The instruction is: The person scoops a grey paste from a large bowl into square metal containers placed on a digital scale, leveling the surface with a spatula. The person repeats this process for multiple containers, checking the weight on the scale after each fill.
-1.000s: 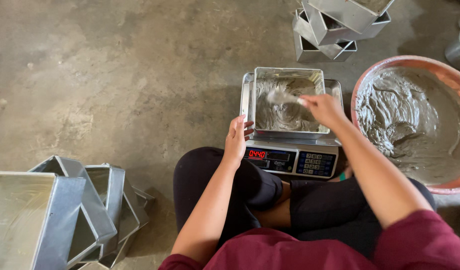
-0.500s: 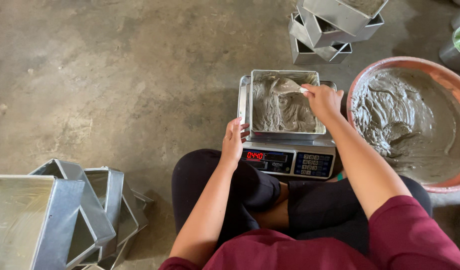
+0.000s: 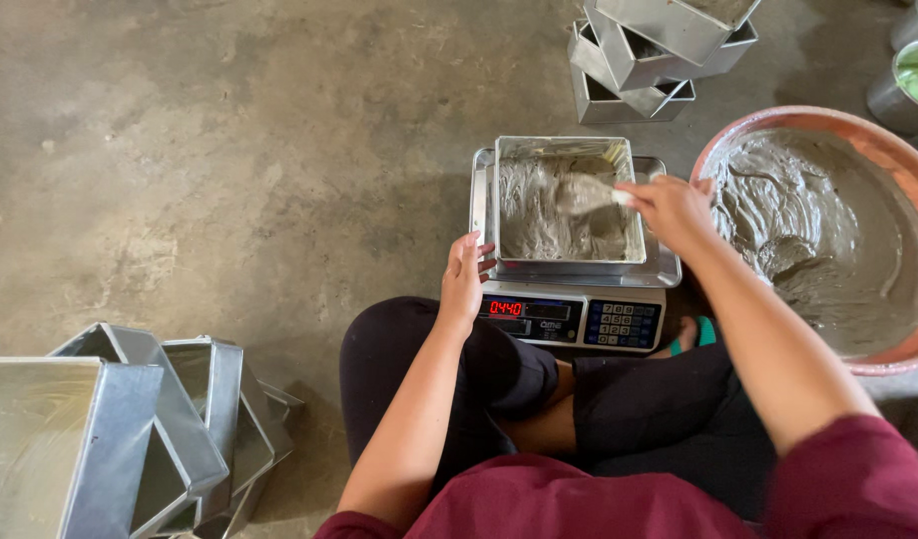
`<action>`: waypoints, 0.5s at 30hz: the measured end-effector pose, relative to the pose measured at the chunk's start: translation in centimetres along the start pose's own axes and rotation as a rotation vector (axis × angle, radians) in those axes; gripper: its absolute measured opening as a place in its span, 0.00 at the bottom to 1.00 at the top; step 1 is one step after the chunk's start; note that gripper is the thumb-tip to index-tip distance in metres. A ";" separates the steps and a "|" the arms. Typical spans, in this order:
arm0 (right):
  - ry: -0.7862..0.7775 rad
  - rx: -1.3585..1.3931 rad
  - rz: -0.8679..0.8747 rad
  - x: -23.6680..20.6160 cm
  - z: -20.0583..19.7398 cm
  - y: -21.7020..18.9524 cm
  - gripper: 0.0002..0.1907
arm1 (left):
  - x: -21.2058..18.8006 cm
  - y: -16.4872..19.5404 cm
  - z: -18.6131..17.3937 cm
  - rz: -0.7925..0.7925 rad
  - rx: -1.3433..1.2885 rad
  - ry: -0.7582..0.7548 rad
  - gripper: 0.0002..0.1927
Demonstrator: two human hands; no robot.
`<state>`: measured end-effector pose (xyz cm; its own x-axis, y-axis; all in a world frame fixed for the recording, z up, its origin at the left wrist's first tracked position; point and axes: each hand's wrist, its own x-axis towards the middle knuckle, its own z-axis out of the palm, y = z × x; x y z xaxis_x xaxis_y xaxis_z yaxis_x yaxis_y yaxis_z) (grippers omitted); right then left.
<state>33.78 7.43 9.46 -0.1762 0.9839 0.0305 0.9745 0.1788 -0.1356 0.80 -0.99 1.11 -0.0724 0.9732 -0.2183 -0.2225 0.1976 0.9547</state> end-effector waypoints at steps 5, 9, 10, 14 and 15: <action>0.251 0.141 0.094 2.3 2.0 -1.6 0.13 | -0.1 0.2 -0.1 0.013 0.005 0.021 0.29; -0.275 0.252 0.346 0.2 0.9 0.4 0.16 | -0.3 0.4 0.0 -0.001 0.009 0.007 0.30; -0.326 0.233 0.287 -1.2 0.0 1.3 0.16 | -0.3 0.4 0.0 0.003 0.016 0.003 0.30; -0.299 0.001 0.039 -4.6 -2.3 2.8 0.16 | -0.3 0.5 0.0 0.018 0.013 -0.008 0.31; -0.228 0.003 0.015 -4.6 -2.4 2.8 0.15 | -0.4 0.5 -0.1 0.021 0.006 -0.007 0.31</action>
<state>37.64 3.37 11.32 -0.1889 0.9622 -0.1963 0.9769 0.1637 -0.1376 0.65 -1.25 1.64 -0.0699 0.9780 -0.1966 -0.2154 0.1776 0.9602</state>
